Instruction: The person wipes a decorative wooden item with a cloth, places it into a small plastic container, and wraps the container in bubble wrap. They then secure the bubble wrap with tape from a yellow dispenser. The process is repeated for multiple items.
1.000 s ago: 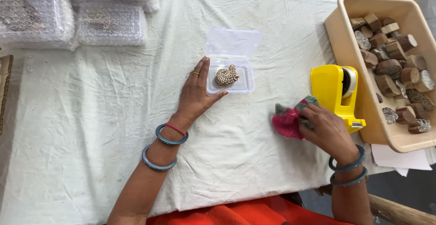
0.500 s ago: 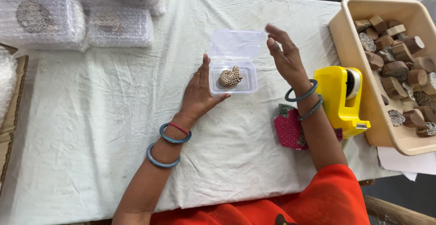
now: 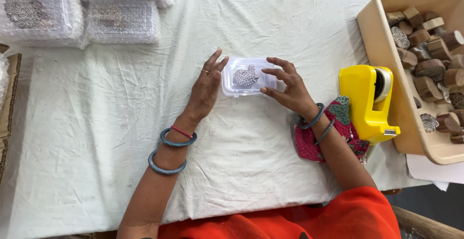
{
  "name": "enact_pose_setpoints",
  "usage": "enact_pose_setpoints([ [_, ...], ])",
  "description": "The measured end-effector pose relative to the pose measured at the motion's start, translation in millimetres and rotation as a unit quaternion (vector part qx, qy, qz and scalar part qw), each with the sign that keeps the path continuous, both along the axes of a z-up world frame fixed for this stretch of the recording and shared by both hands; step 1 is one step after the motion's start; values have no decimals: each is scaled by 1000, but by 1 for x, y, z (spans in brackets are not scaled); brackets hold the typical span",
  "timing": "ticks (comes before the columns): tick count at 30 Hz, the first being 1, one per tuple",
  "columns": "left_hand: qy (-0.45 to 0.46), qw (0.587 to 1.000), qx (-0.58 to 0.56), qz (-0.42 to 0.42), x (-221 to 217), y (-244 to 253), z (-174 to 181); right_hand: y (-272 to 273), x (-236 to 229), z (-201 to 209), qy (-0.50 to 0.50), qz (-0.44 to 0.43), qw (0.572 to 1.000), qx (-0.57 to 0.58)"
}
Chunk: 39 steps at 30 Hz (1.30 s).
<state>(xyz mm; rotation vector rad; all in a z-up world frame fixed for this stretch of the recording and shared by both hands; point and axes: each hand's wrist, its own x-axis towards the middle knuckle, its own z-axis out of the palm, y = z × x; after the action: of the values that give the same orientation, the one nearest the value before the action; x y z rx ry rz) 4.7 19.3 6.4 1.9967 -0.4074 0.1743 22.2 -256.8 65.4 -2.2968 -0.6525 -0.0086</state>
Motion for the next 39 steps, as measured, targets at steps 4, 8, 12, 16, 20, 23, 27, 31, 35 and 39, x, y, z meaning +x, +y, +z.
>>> enact_pose_setpoints([
  [4,69,981,-178,-31,-1,4,7,1,1,-9,1,2,1000,-1],
  [8,34,999,8,-3,-2,1,4,0,1,-16,-10,0,1000,-2],
  [12,-31,994,105,-10,-7,0,17,0,-1,-17,-9,-10,1000,-7],
  [16,-20,994,106,-17,-8,3,20,-3,2,-21,-7,-9,1000,-4],
  [20,-31,992,118,-19,-7,2,18,-5,6,-14,27,-1,1000,-10],
  [23,-32,992,125,-10,-7,2,16,-5,7,-13,42,9,999,-25],
  [27,-33,991,131,1,-7,0,14,-7,8,-16,39,11,998,-42],
  [31,-25,994,108,2,-6,-1,19,-5,7,-14,26,5,998,-60],
  [35,-26,994,105,5,-5,-1,19,-4,7,-13,8,5,997,-71],
  [39,-26,992,122,7,-4,-2,22,-4,6,-14,1,1,997,-72],
])
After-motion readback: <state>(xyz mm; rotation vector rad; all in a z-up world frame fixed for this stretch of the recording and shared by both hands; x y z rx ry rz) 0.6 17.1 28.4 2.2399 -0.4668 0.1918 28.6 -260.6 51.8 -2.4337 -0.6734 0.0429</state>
